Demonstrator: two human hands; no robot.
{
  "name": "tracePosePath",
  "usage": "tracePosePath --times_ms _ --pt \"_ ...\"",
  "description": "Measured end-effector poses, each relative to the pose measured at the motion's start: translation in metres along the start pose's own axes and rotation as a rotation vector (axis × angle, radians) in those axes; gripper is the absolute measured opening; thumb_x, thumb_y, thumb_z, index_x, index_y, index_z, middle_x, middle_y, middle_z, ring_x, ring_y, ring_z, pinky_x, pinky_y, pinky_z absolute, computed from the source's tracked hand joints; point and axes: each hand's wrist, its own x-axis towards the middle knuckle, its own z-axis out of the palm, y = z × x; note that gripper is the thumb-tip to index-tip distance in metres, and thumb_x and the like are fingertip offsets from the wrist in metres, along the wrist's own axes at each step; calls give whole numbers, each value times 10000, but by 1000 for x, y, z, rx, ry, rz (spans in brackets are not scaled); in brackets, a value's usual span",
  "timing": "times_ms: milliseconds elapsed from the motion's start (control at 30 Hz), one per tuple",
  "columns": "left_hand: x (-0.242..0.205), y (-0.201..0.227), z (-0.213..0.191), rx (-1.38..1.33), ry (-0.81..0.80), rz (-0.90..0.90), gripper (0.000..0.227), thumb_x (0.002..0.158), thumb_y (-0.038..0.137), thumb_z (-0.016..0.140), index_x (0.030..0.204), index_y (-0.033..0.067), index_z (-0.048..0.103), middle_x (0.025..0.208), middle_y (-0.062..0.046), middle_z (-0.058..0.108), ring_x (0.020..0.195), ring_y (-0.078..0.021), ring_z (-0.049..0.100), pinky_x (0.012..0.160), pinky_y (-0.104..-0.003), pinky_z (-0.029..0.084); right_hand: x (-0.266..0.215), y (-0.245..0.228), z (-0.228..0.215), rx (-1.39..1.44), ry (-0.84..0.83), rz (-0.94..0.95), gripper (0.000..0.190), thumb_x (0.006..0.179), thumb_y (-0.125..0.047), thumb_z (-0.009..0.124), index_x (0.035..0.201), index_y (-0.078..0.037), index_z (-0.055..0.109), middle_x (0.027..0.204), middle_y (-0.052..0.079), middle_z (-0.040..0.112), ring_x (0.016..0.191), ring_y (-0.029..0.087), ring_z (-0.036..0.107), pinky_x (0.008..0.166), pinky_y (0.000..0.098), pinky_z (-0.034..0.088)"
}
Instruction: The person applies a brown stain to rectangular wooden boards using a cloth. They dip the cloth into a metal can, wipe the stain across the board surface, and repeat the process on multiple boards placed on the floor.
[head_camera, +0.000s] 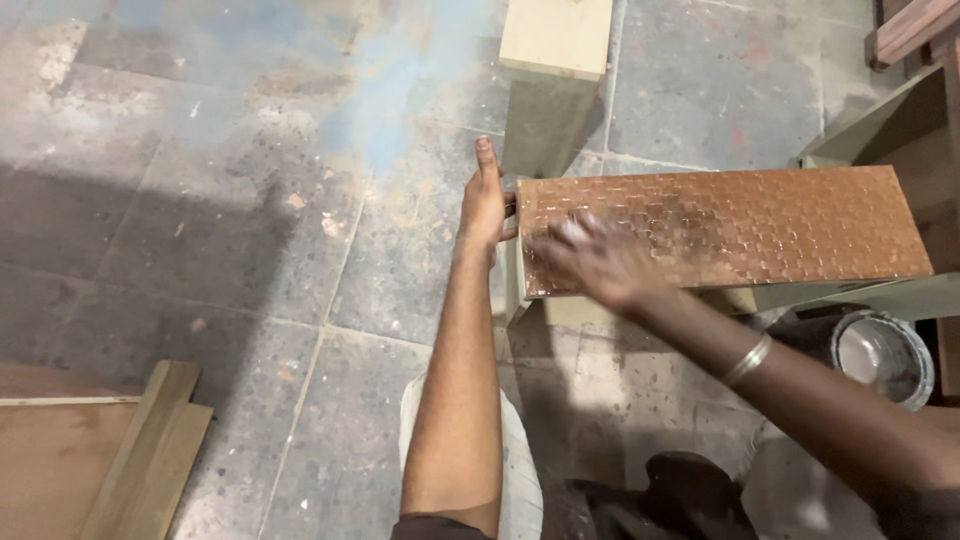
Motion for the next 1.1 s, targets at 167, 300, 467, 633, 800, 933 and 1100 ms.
tracePosePath --times_ms 167,300,467,633,800,933,1100 --pt "8 -5 -8 17 8 -73 1174 770 909 180 1542 41 347 1366 -312 608 1282 -401 618 949 -572 579 48 24 12 324 -531 300 803 825 -138 644 1577 -267 395 1474 92 491 1370 283 467 1137 389 473" --pt "11 -5 -11 -14 1 -80 1196 761 920 187 1550 33 328 1366 -337 592 1292 -420 602 950 -568 599 8 -1 -4 307 -281 126 437 1034 -213 585 1461 -245 500 1451 143 477 1285 361 455 1022 521 455" --pt "9 -8 -9 -17 11 -63 1205 743 920 210 1562 40 290 1360 -346 598 1284 -432 610 943 -584 584 5 -6 -7 284 -285 130 620 909 -35 594 1470 -273 482 1415 104 509 1292 332 512 944 427 549" --pt "5 -6 -5 45 6 33 1130 761 891 164 1489 91 492 1357 -251 628 1239 -376 646 921 -578 609 71 22 -4 238 -504 337 899 724 129 653 1531 -212 453 1341 63 537 1238 251 524 1052 349 531" --pt "4 -9 -1 53 53 36 1088 807 880 184 1486 80 471 1393 -232 599 1256 -385 630 944 -593 592 73 22 -8 232 -440 458 560 908 11 603 1430 -188 547 1322 108 533 1260 253 491 1053 407 499" --pt "0 -1 -4 -10 55 -8 1089 760 883 210 1512 113 374 1405 -215 569 1245 -395 639 932 -618 595 70 19 -12 251 -399 352 703 876 133 509 1491 -206 505 1318 89 551 1227 253 523 1071 404 505" --pt "0 0 -5 -13 16 -10 1067 804 875 199 1493 103 458 1305 -262 680 1199 -390 679 901 -590 594 33 -1 -12 431 -400 247 696 978 135 369 1552 -245 470 1427 131 525 1267 314 522 1122 435 495"
